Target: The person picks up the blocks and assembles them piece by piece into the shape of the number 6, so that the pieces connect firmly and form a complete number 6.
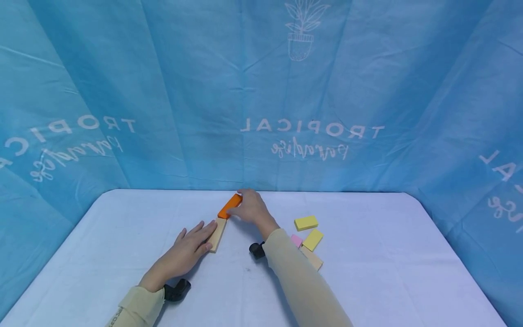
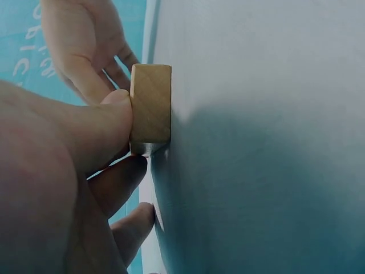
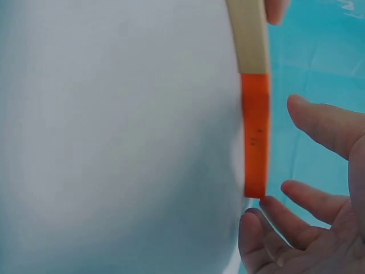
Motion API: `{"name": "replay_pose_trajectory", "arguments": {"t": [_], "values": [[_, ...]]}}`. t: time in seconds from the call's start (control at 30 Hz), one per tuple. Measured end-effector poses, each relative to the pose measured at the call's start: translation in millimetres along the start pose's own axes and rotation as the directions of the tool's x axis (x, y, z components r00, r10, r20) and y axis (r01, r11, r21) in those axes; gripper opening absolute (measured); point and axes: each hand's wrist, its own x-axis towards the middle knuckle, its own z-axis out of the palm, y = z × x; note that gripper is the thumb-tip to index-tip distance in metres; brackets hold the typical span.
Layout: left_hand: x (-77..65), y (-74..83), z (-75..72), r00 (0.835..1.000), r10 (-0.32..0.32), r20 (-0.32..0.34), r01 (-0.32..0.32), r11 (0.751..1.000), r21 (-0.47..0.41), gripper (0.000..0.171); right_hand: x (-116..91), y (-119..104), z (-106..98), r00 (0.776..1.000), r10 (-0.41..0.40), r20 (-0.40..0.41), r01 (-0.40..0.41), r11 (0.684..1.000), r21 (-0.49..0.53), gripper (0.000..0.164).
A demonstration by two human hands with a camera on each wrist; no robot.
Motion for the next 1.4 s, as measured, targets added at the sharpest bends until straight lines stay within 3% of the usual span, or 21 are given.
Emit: {"name": "replay_pose_trajectory", "arguments": {"t": [0.23, 0.43, 0.63, 0.8, 0.97, 1.4], "values": [[-1.2, -0.1, -2.5, 1.000, -0.018, 0.004, 0.018, 1.000, 0.011, 0.059, -14, 3, -14, 1.000, -0.007, -0.012, 0.008, 0.998, 0.069, 0.066], [-1.7, -0.7, -3.9, 1.000, -0.021, 0.005, 0.021, 1.000, -0.010, 0.062, -34, 3, -25, 0.998, -0.060, -0.029, 0.063, 0.994, 0.093, 0.066], [-1.0, -3.5, -5.2, 1.000, -0.015, -0.006, 0.015, 0.999, -0.030, 0.065, -56, 1, -32, 0.990, -0.136, -0.033, 0.137, 0.990, 0.044, 0.066], [-0.6, -7.0, -8.8, 0.999, 0.014, -0.038, -0.017, 0.998, -0.060, 0.064, -78, 4, -39, 0.991, -0.133, -0.034, 0.133, 0.991, 0.015, 0.066], [1.5, -11.9, -11.7, 0.997, 0.059, -0.044, -0.062, 0.996, -0.068, 0.063, -99, 16, -46, 0.992, -0.122, -0.041, 0.124, 0.990, 0.059, 0.065], [20.5, -17.5, -25.0, 0.983, 0.180, -0.042, -0.184, 0.975, -0.121, 0.059, -140, 50, -57, 0.977, -0.213, 0.013, 0.211, 0.974, 0.086, 0.061]]}}
